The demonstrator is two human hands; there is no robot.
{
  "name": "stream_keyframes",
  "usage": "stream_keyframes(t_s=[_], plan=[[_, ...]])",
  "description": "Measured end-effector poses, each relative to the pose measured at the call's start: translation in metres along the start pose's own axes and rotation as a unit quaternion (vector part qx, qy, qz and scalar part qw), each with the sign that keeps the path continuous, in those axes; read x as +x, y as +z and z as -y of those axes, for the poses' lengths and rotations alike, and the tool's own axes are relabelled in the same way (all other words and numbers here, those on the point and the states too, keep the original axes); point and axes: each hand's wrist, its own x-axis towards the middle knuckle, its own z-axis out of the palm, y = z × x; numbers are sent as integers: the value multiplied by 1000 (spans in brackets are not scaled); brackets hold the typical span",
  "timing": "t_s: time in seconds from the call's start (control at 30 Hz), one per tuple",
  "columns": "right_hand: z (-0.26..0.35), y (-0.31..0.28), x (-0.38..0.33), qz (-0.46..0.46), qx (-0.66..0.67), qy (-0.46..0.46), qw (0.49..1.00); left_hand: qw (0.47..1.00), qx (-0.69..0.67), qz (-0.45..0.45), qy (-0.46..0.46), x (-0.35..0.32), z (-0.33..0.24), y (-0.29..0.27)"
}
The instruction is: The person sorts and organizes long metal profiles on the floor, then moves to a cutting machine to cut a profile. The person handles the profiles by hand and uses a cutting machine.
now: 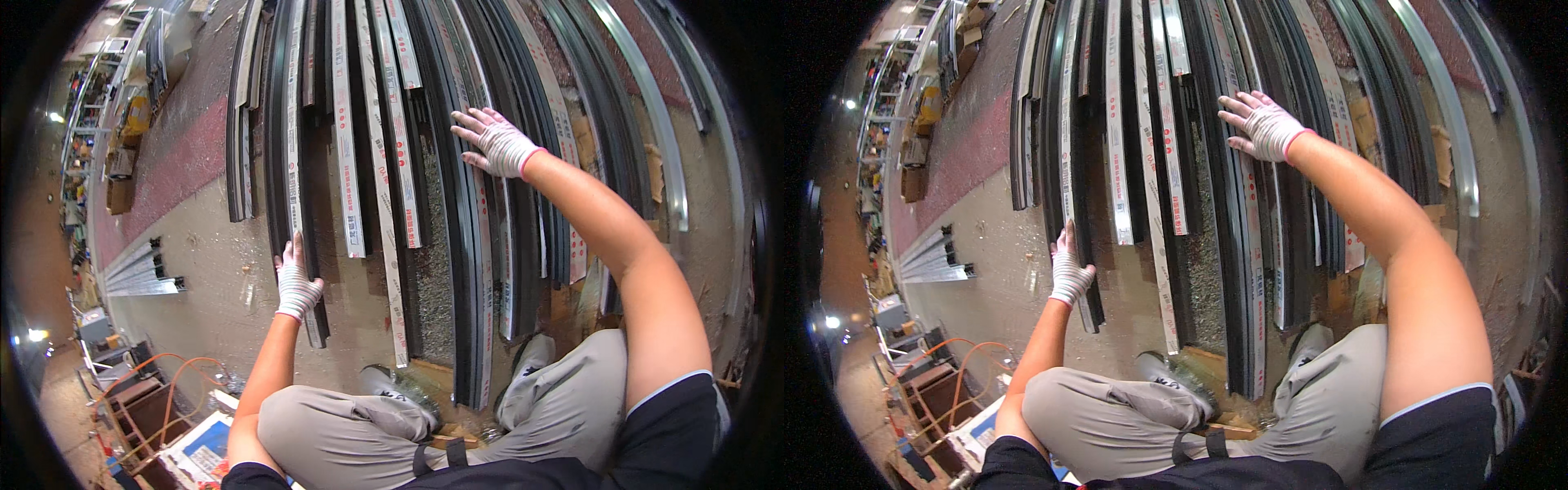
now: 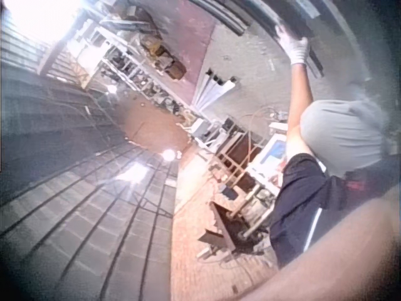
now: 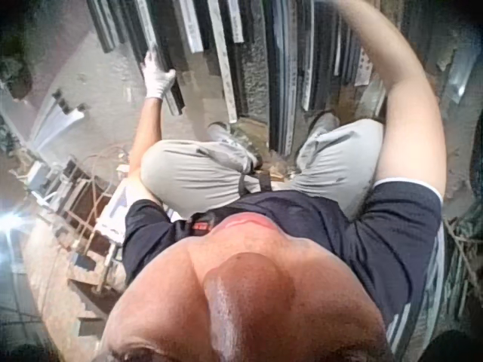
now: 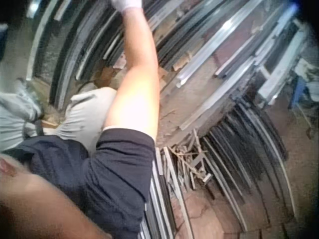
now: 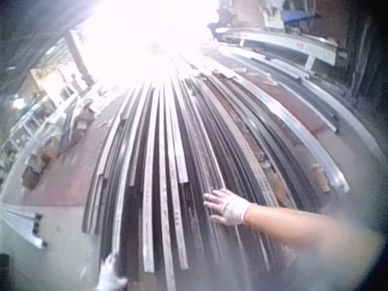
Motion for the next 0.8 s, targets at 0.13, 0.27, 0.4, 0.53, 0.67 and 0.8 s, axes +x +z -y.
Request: stream_keyframes(t_s=[0.13, 0.27, 0.4, 0.53, 0.67, 0.8], plan=[[61, -25, 12, -1, -33, 74, 997, 1000, -2, 7, -6, -2, 0, -4], [163, -43, 44, -104, 98, -143, 979, 1000, -31, -2, 2, -7, 2, -14], [293, -39, 78, 123, 291, -53, 947, 998, -56, 7, 0, -8, 21, -8], [414, -27, 133, 124, 573, 236, 775, 934, -351, 6, 68, 10, 60, 30], [446, -26, 164, 135, 583, 253, 760, 959, -252, -45, 120, 11, 113, 48], [459, -38, 182, 177, 572, 224, 769, 990, -76, -37, 114, 0, 140, 26]])
